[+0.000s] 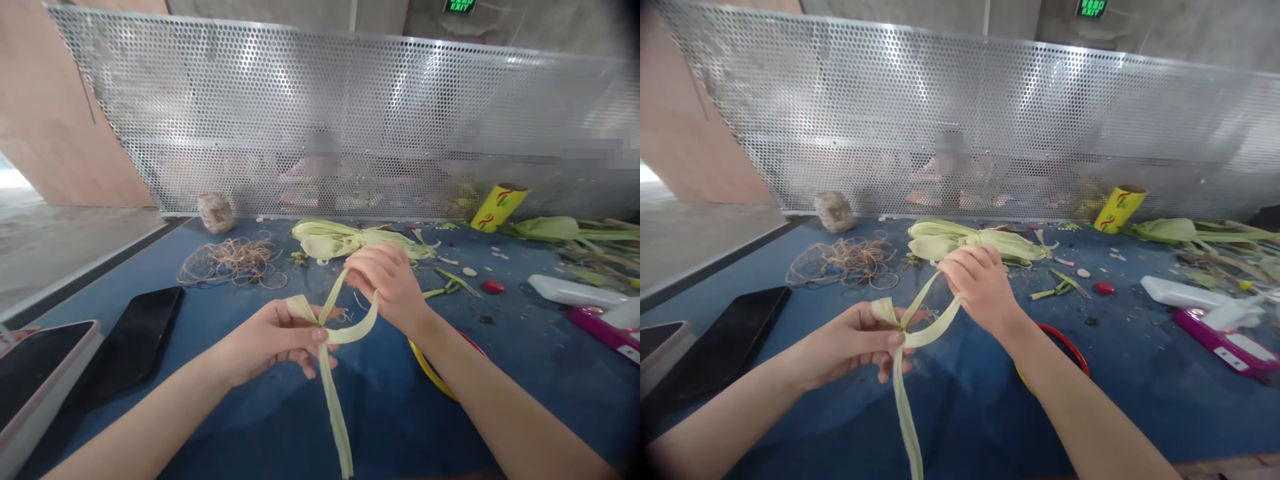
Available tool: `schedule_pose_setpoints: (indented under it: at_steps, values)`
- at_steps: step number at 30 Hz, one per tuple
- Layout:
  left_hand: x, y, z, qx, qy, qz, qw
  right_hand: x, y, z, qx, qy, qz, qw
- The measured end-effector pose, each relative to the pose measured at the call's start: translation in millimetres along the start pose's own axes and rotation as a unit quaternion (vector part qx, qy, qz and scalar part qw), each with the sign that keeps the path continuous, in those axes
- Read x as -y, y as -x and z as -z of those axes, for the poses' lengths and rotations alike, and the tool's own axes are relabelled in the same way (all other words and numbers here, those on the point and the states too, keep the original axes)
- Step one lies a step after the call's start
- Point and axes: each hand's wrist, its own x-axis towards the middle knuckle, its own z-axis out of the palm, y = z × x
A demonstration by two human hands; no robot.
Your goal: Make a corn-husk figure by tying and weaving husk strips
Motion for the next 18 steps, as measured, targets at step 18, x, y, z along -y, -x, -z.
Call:
schedule_pose_setpoints:
  at_steps: [18]
  values:
    - [1, 0, 3.7, -0.128, 0.059, -0.047, 0.989, 56, 2, 20, 0.076, 0.022, 0.265, 0.961]
